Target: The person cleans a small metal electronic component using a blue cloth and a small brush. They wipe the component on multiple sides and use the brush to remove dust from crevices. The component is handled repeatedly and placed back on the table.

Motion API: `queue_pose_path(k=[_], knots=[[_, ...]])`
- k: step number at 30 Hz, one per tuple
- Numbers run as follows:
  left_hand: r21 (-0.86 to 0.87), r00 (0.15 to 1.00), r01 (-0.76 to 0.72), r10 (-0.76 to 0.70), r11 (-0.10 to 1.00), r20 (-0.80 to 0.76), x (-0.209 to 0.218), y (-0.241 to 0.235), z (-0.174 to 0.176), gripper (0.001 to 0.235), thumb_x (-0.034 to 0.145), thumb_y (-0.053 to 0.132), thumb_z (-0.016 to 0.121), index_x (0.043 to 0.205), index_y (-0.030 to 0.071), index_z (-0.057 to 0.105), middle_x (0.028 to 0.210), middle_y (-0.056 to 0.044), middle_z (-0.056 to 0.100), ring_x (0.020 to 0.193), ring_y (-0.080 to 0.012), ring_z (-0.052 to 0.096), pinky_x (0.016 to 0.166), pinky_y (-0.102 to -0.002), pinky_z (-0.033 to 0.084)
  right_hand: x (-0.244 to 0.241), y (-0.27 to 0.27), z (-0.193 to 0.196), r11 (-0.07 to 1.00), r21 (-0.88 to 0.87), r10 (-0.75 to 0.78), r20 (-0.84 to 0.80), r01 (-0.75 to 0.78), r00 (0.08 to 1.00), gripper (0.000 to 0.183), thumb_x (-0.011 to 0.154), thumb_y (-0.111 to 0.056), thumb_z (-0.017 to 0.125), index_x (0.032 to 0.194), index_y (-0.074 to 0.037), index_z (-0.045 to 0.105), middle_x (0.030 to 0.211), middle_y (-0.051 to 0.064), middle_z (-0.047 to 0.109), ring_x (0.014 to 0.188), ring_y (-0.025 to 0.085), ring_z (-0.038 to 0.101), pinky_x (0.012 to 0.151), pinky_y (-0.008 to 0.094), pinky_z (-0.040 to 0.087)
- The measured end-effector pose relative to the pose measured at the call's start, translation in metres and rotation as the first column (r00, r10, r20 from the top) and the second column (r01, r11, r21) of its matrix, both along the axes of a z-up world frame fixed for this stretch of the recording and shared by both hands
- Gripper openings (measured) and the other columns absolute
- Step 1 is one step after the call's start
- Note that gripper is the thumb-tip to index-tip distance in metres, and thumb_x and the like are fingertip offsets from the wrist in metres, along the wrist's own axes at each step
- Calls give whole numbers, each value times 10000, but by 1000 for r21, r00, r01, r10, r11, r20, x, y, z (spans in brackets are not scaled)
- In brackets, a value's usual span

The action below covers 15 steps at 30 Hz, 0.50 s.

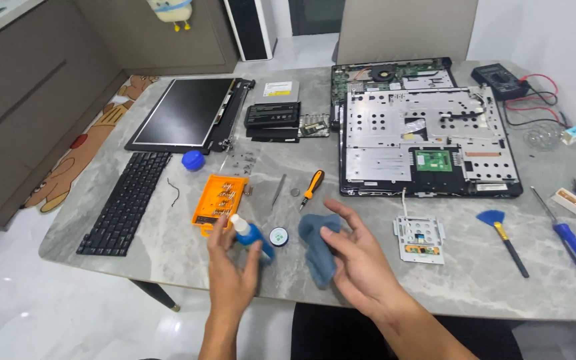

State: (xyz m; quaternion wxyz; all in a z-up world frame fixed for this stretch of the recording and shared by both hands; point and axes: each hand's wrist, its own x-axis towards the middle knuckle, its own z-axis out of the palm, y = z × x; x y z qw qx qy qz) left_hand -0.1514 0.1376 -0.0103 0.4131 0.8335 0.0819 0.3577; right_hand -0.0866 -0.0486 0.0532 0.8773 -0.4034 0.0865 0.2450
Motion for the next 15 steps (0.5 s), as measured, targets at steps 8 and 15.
queue_pose_path(k=[8,15], knots=[[-545,817,573,-481,612,319,-17,-57,29,741,914,404,543,1461,95,151,911,-143,612,783,-204,594,701,-338,538,-24,-25,35,998,-34,-60,7,60,998,476,837,86,452,1302,-17,449,1123,308,563,992,381,553,833,475,449],[-44,908,414,-408,909,99,-1,-87,36,592,753,105,589,1325,77,437,1183,-148,528,1091,-264,535,940,-358,437,-34,-50,40,986,-98,-127,93,136,987,546,822,88,521,1343,-73,478,999,255,602,840,293,597,728,364,488]])
